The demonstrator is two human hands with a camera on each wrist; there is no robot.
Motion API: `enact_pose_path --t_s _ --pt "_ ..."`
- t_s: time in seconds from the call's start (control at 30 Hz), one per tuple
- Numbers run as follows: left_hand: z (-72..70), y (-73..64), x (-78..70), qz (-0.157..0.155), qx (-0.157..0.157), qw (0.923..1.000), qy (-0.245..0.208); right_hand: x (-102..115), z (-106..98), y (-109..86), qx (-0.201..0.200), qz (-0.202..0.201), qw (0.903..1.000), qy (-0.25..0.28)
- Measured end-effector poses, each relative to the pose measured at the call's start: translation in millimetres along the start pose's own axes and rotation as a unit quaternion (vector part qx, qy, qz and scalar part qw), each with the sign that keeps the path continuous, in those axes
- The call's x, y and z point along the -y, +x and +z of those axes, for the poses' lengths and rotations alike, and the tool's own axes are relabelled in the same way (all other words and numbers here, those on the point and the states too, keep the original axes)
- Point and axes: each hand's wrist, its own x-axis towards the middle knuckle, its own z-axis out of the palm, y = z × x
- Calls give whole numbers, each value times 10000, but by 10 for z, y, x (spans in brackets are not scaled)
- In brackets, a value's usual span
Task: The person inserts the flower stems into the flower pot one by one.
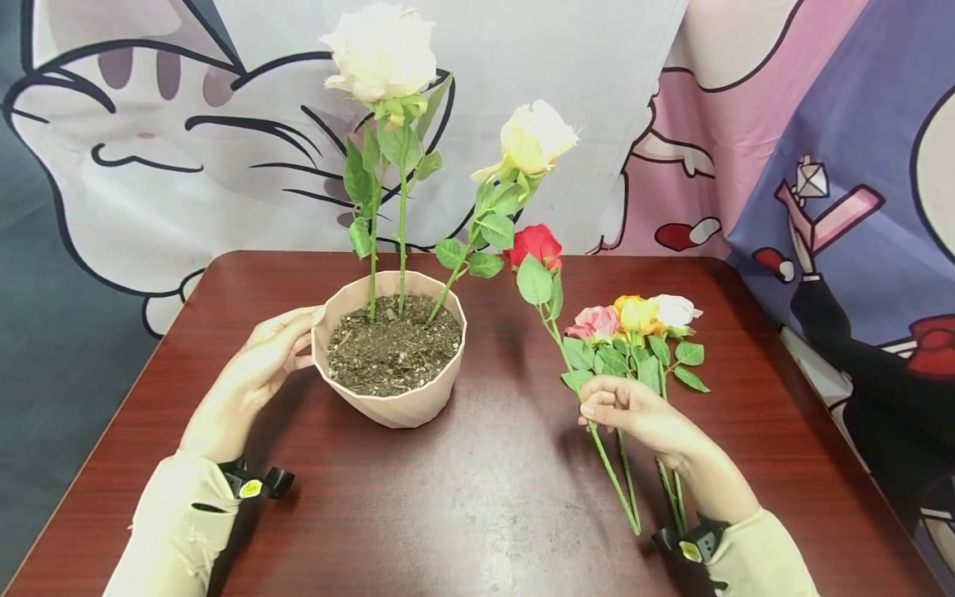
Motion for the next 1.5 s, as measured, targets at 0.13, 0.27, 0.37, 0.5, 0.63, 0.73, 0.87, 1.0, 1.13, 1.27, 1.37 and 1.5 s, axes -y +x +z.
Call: enact_pose_path --t_s 0.13,0.27,0.37,0.5,0.63,0.73,0.87,1.0,1.13,1.27,1.37,1.5 --pt "0 5 -3 -8 -8 10000 26 27 -6 -13 171 -649 9970 378" --pt "-6 12 3 -14 -24 10000 6 14 -22 -24 330 -1145 9872 1062" --pt "-7 13 11 -14 -43 10000 -10 5 -26 -25 385 -1605 9697 1799" --pt "-13 6 17 -24 -48 10000 -15 50 1 -1 -25 -2251 9392 2593" --pt "-17 -1 21 -70 -71 9999 -35 156 54 48 -885 -2703 9161 2825" --pt "-14 -3 25 -85 -41 9999 -57 244 102 99 -1506 -2912 9043 2736" --pt "-13 1 26 -55 -9 10000 -29 367 173 188 -2179 -3124 8910 2468" --pt "-14 6 19 -18 4 10000 5 498 232 287 -2648 -3544 8697 2191" --pt "-9 -6 9 -2 22 10000 34 610 265 370 -3011 -3929 8488 1860" --pt "-2 -16 -2 17 11 10000 68 696 268 446 -3220 -4131 8412 1344" --pt "-2 -20 -5 18 -13 10000 81 754 268 512 -3320 -4174 8405 957" --pt "1 -20 -2 19 -3 10000 83 830 293 623 -3349 -4145 8446 510"
